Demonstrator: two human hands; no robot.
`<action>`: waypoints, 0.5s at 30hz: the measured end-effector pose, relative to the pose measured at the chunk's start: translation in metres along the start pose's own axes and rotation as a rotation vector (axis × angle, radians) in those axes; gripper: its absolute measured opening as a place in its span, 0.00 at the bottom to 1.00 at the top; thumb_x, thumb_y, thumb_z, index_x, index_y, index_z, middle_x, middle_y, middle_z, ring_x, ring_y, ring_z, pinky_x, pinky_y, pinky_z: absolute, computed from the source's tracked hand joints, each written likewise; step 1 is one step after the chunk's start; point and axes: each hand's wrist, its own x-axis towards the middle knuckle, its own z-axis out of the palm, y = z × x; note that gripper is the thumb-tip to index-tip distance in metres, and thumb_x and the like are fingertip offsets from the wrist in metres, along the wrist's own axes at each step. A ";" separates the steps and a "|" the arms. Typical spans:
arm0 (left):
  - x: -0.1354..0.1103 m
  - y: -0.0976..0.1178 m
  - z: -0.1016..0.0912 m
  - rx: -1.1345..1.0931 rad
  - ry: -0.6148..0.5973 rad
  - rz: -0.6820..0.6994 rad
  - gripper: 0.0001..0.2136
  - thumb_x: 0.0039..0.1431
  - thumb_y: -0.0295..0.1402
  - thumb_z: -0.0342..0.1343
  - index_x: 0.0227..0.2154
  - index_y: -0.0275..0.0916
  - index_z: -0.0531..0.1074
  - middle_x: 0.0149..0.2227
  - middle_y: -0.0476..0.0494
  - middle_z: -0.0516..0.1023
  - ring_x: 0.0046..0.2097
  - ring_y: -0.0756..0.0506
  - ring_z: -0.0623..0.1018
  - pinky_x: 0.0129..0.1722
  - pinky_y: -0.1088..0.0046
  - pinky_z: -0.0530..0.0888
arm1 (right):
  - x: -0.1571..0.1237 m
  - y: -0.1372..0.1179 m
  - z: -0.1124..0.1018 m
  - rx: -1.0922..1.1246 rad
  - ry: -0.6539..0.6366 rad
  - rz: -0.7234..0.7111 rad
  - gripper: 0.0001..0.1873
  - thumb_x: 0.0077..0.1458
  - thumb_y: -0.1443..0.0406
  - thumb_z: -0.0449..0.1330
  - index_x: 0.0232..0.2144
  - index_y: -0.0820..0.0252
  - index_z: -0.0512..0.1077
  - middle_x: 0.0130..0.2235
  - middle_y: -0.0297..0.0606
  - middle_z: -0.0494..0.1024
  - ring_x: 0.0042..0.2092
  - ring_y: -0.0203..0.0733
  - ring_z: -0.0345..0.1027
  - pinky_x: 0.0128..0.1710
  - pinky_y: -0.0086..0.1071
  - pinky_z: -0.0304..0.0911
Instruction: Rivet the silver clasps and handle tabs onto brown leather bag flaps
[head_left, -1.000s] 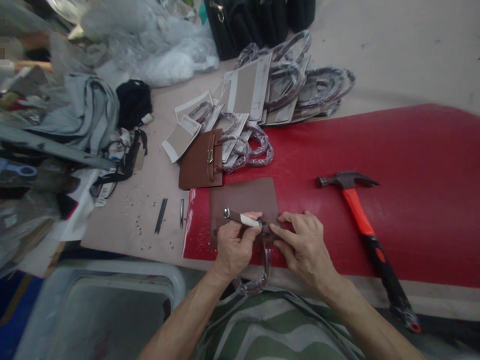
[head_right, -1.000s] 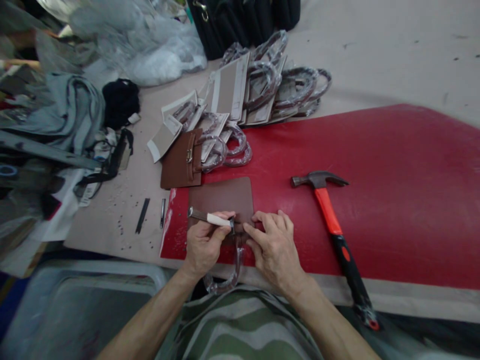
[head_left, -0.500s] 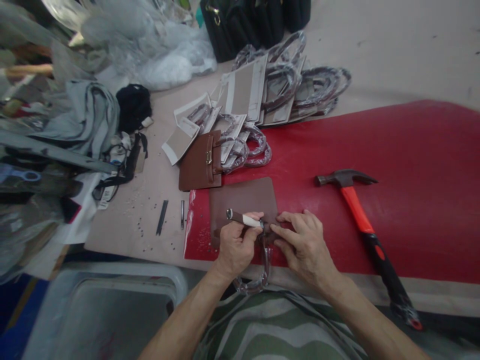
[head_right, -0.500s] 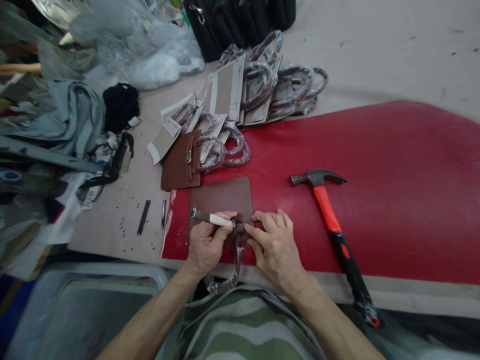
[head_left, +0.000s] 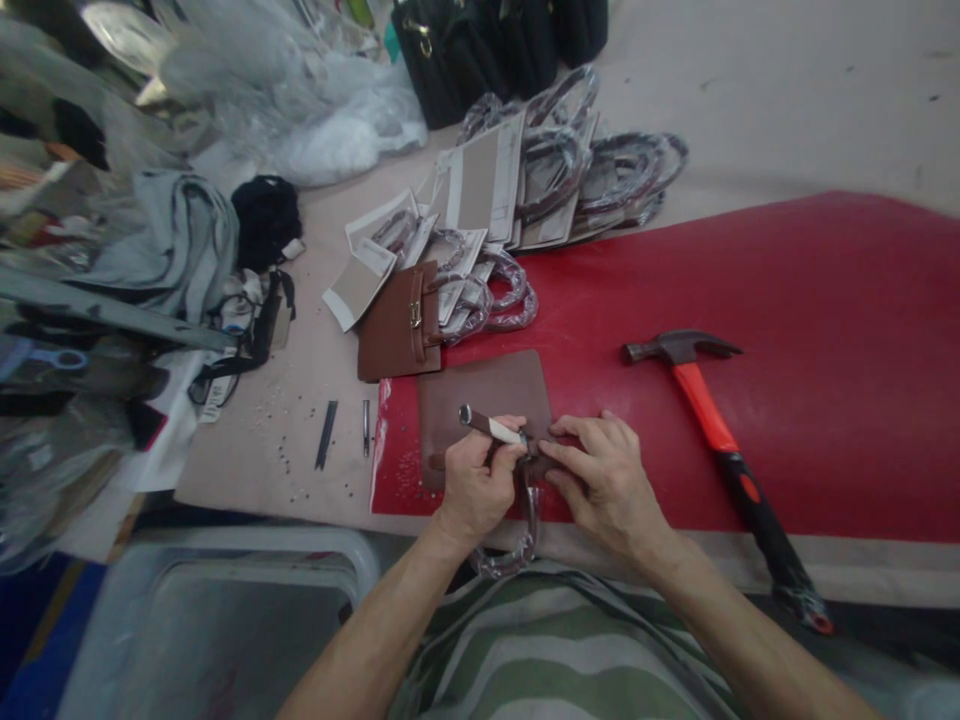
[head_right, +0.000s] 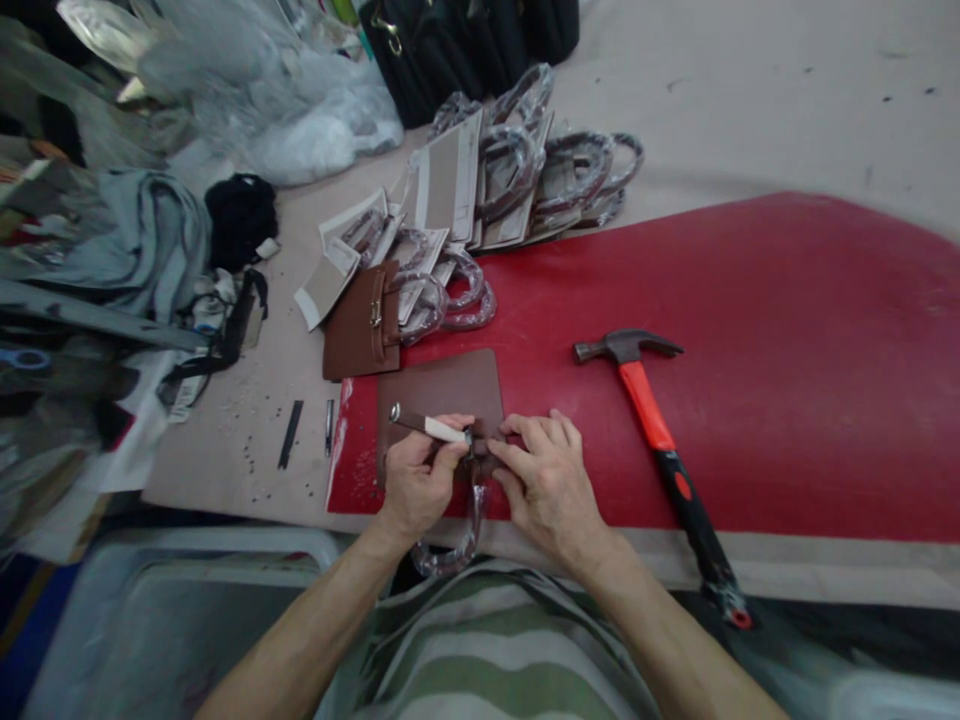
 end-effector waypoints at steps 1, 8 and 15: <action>0.000 0.000 0.000 0.001 -0.005 0.012 0.08 0.61 0.25 0.56 0.41 0.37 0.77 0.43 0.41 0.84 0.46 0.45 0.83 0.49 0.71 0.79 | -0.001 0.000 0.000 0.030 0.025 0.007 0.10 0.61 0.70 0.58 0.44 0.57 0.76 0.48 0.43 0.76 0.49 0.51 0.67 0.57 0.60 0.57; -0.003 -0.004 0.002 0.041 0.035 0.150 0.07 0.61 0.24 0.57 0.40 0.36 0.76 0.42 0.39 0.84 0.45 0.45 0.84 0.48 0.71 0.80 | -0.012 -0.001 -0.016 0.282 0.312 0.102 0.08 0.61 0.72 0.59 0.40 0.55 0.74 0.40 0.37 0.79 0.44 0.43 0.73 0.47 0.40 0.68; -0.004 -0.006 0.005 0.064 0.014 0.245 0.05 0.62 0.25 0.55 0.39 0.37 0.74 0.44 0.38 0.83 0.47 0.44 0.83 0.50 0.67 0.80 | -0.034 0.017 -0.067 -0.233 0.287 0.222 0.08 0.63 0.63 0.56 0.40 0.58 0.74 0.43 0.47 0.78 0.46 0.52 0.71 0.49 0.48 0.67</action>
